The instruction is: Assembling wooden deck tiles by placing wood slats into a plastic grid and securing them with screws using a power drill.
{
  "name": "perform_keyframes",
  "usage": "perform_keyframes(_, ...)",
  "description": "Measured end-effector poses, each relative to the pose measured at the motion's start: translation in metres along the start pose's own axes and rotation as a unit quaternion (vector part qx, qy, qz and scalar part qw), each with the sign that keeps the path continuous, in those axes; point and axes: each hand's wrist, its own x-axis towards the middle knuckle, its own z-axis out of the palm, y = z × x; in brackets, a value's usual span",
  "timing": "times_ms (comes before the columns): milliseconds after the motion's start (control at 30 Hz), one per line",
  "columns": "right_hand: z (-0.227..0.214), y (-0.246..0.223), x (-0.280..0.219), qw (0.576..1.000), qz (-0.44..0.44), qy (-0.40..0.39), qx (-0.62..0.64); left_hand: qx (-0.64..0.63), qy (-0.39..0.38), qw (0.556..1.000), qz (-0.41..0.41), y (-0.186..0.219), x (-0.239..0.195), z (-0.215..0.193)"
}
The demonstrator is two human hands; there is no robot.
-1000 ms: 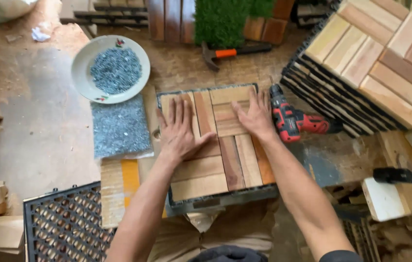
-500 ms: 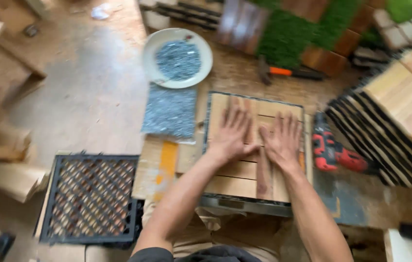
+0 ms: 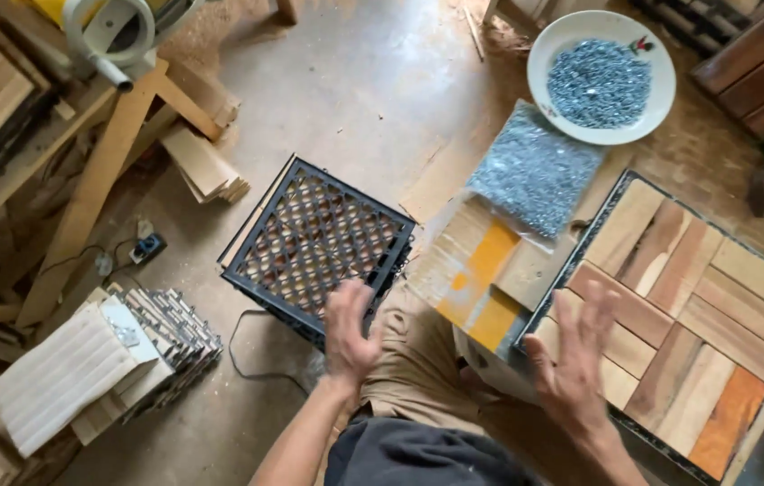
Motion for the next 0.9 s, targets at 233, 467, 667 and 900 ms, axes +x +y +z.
perform_keyframes(233, 0.059, -0.084, 0.027, 0.968, -0.247, -0.026, 0.041, 0.337, -0.168, 0.913, -0.158, -0.125, -0.078, 0.055)
perform_keyframes(467, 0.074, -0.087, 0.028, 0.955, -0.264, -0.109, 0.087, 0.224, -0.132, 0.935, -0.241, -0.114, -0.047, 0.016)
perform_keyframes(667, 0.058, -0.072, 0.037, 0.964, -0.239, -0.073, 0.089, -0.082, -0.033, 0.962, -0.259, -0.041, 0.033, -0.110)
perform_keyframes(900, 0.003, -0.087, 0.034, 0.960, -0.051, -0.020, 0.276, -0.481, -0.094, 0.837, -0.241, -0.016, 0.090, -0.121)
